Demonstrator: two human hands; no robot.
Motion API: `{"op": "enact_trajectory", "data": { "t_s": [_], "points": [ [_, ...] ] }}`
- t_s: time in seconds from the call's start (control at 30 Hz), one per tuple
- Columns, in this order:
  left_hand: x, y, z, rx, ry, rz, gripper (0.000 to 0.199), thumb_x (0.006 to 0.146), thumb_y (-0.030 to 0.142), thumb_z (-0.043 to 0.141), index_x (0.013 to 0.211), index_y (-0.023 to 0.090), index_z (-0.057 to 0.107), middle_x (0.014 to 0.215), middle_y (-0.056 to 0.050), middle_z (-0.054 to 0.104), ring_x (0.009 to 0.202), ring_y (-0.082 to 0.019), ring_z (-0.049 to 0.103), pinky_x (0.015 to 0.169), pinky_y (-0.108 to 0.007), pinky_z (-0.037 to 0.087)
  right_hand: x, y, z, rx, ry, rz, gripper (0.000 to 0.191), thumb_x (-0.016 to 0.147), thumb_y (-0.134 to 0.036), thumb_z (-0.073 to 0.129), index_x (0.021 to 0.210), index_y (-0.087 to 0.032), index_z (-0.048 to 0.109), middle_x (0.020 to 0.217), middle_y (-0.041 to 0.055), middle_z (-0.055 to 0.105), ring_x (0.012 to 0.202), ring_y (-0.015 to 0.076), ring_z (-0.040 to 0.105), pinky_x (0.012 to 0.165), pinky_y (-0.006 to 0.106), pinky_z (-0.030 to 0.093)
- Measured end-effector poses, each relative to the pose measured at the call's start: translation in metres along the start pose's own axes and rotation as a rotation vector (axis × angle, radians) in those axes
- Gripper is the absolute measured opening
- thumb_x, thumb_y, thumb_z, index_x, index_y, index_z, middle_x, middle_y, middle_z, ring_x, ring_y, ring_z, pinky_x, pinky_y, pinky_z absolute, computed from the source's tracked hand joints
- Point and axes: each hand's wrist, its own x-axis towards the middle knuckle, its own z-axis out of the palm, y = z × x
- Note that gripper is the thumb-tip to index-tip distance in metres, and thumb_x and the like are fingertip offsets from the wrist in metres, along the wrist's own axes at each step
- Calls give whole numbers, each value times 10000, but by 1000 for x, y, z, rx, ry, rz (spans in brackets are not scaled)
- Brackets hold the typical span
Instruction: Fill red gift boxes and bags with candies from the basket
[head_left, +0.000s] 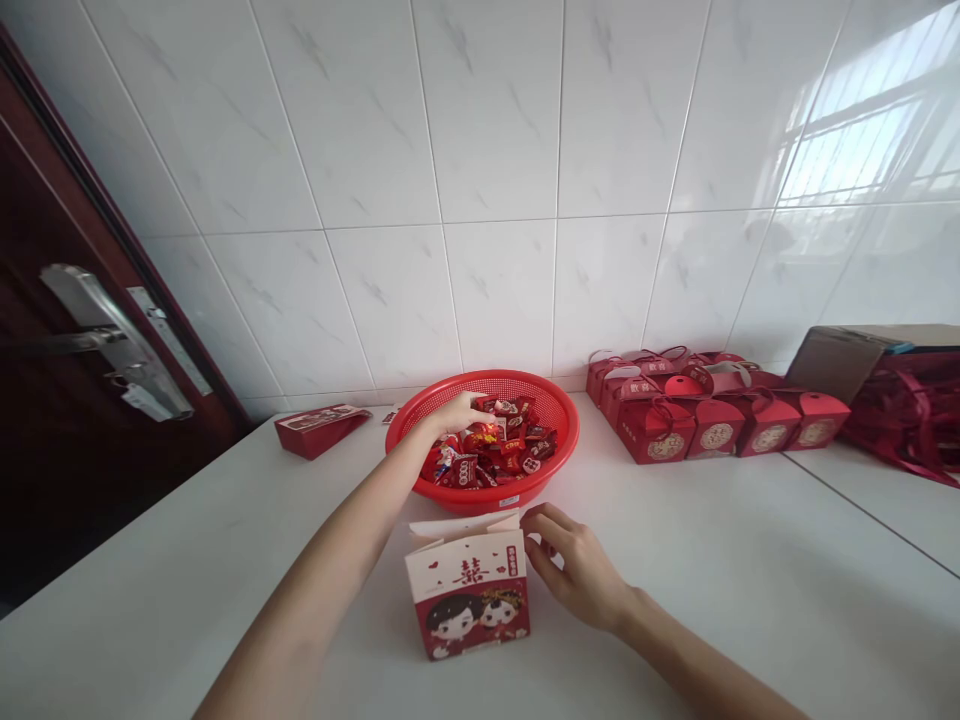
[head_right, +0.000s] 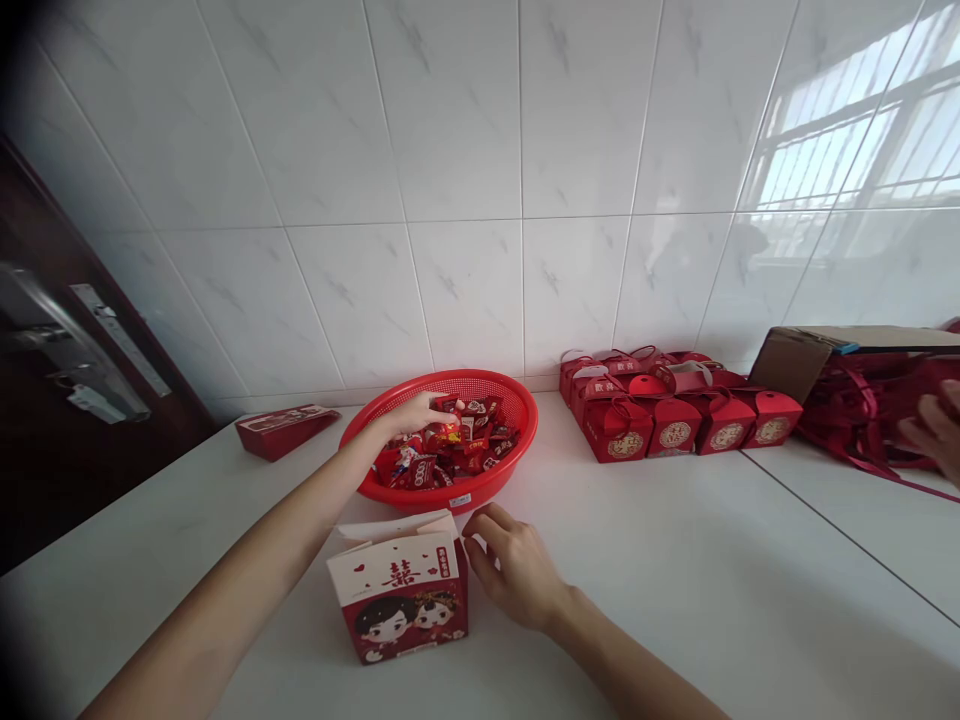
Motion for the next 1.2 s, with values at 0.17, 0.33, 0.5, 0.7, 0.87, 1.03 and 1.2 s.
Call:
{"op": "enact_trajectory", "data": {
  "t_s": [0.17, 0.33, 0.5, 0.7, 0.87, 1.03, 1.2],
  "points": [
    [2, -5, 0, -17, 15, -62, 393, 581, 349, 859, 855, 140, 669, 743, -15, 688, 696, -197, 645, 659, -302, 503, 2, 0, -4, -25, 59, -34, 177, 969, -168, 416, 971, -217, 586, 965, 74, 674, 638, 124, 600, 601, 251, 499],
    [5, -10, 0, -108, 111, -81, 305, 605, 255, 831, 823, 159, 640, 666, 24, 622, 624, -157, 591, 602, -272, 470, 3, 0, -8, -3, 107, -65, 201, 956, -151, 417, 964, -217, 607, 949, 77, 682, 630, 122, 593, 579, 243, 499],
    [3, 1, 2, -197, 114, -51, 263, 668, 199, 775, 889, 158, 638, 773, -3, 655, 686, -137, 620, 663, -266, 499, 15, -3, -22, 224, 275, 88, 130, 938, -260, 519, 938, -218, 643, 833, 42, 681, 591, 132, 602, 574, 269, 515],
    [-12, 33, 9, -282, -26, 115, 299, 706, 194, 780, 987, 155, 688, 872, -25, 690, 774, -143, 652, 785, -309, 521, 76, -8, -53, 747, 549, 424, 249, 793, -401, 719, 936, -219, 627, 870, 33, 690, 689, 168, 667, 644, 314, 578],
    [-24, 61, 21, -54, -145, 288, 265, 760, 179, 727, 1022, 150, 702, 1052, -72, 714, 998, -192, 665, 880, -318, 516, 125, -9, -53, 1198, 427, 737, 298, 809, -472, 724, 922, -217, 619, 864, 52, 673, 778, 223, 712, 726, 417, 631],
    [-27, 68, 20, 181, -191, 209, 605, 743, 154, 696, 1338, 188, 595, 1008, -66, 724, 848, -185, 683, 707, -286, 531, 140, -8, -37, 1381, 390, 719, 144, 861, -322, 678, 836, -182, 654, 744, 23, 677, 616, 156, 652, 578, 292, 603],
    [-29, 49, -2, 243, 29, 196, 420, 763, 270, 698, 1166, 153, 697, 1139, -94, 717, 899, -195, 671, 778, -288, 521, 143, -3, -33, 1359, 402, 749, 122, 794, -157, 673, 687, -155, 615, 616, 35, 652, 432, 84, 489, 371, 179, 423]
  ]
}}
